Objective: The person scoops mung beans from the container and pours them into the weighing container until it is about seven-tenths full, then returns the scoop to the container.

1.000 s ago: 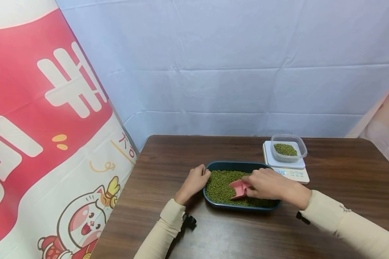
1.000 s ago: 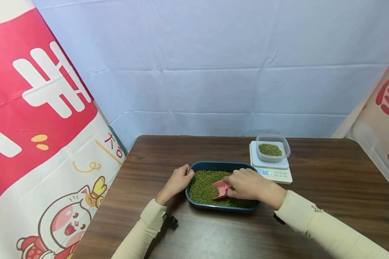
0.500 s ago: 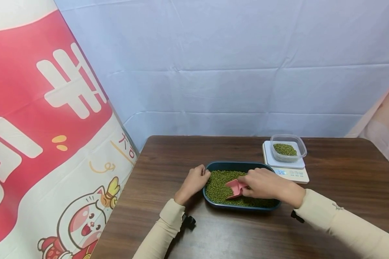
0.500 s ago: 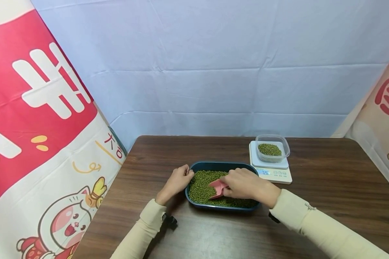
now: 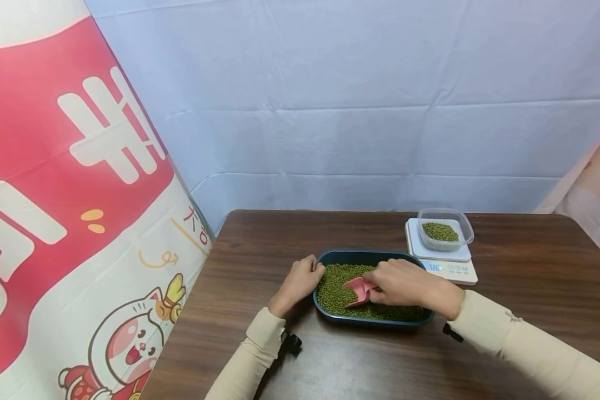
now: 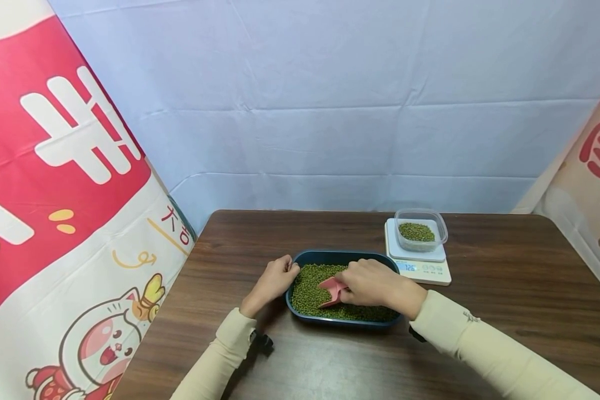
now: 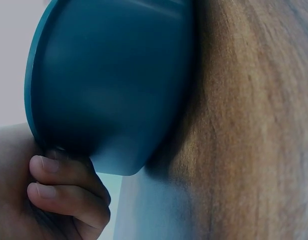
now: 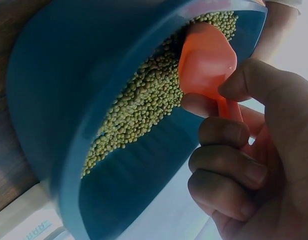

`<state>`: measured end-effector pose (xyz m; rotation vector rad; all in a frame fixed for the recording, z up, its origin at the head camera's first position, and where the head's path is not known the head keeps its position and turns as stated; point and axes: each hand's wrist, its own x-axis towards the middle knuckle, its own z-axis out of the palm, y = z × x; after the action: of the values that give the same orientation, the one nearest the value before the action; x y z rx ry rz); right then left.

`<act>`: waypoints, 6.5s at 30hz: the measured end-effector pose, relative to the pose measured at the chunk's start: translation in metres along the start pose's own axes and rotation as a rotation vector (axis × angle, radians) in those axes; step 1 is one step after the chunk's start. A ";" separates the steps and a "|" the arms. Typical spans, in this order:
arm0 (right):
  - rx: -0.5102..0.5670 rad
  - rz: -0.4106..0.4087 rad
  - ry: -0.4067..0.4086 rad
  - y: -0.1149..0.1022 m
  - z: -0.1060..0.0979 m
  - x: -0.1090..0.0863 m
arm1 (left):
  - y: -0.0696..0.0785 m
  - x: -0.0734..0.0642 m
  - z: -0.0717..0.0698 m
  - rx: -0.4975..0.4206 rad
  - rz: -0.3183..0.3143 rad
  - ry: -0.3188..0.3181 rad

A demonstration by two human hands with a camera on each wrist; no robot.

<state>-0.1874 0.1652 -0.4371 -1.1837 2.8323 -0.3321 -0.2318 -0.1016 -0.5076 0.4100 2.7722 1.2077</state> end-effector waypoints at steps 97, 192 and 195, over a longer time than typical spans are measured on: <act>0.186 -0.096 -0.128 0.001 0.022 0.028 | -0.001 -0.001 0.004 0.010 -0.013 -0.006; 0.218 -0.086 0.270 0.042 0.026 -0.023 | -0.001 -0.001 0.001 -0.038 -0.018 -0.043; 0.199 -0.088 0.300 0.044 0.025 -0.025 | -0.001 -0.001 0.002 -0.037 -0.018 -0.044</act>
<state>-0.1968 0.2088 -0.4723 -1.3154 2.9027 -0.8418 -0.2311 -0.1015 -0.5097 0.4031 2.7067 1.2281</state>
